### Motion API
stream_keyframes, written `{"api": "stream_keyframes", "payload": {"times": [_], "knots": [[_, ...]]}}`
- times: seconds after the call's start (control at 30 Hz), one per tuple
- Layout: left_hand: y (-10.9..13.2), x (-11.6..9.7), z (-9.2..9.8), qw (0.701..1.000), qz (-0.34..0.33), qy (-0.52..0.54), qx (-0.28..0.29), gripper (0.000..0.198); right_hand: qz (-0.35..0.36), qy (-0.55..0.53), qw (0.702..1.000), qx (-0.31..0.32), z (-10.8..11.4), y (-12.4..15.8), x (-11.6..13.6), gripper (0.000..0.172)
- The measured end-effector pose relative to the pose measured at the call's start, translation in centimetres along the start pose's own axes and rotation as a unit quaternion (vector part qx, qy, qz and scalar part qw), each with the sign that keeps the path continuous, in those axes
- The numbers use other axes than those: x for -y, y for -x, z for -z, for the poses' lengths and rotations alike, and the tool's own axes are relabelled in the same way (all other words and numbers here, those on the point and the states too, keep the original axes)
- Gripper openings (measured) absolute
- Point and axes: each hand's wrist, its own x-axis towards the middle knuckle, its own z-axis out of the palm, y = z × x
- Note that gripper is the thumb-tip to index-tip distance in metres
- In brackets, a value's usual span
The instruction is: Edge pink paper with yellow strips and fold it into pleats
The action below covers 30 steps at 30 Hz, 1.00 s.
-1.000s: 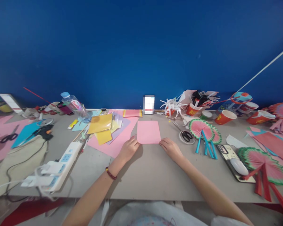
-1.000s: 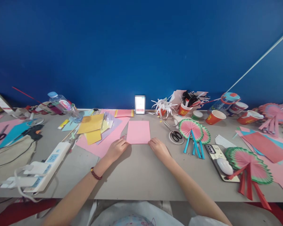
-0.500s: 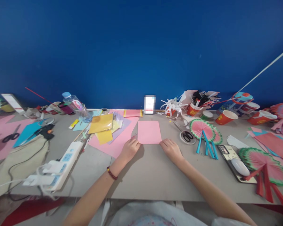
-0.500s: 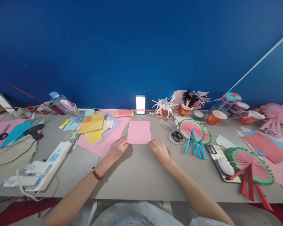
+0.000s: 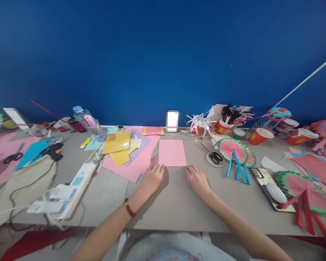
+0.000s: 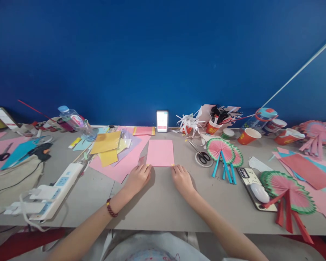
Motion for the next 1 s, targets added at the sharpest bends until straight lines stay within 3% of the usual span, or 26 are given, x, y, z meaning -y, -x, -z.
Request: {"api": "stream_keyframes", "payload": {"times": [0.2, 0.4, 0.63, 1.0], "knots": [[0.3, -1.0, 0.2, 1.0, 0.004, -0.024, -0.002, 0.034, 0.002, 0.011, 1.0, 0.001, 0.3, -0.1, 0.4, 0.033], [0.4, -1.1, 0.1, 1.0, 0.013, -0.022, 0.006, 0.037, 0.001, 0.033, 0.999, 0.014, 0.6, -0.2, 0.9, 0.03], [0.1, -1.3, 0.3, 1.0, 0.01, -0.007, -0.003, 0.033, 0.014, 0.03, 0.999, 0.007, 0.0, -0.2, 0.9, 0.033], [0.4, -3.0, 0.5, 0.998, 0.06, -0.006, 0.025, 0.051, -0.031, 0.023, 0.996, 0.078, 2.6, -0.9, 3.0, 0.044]]}}
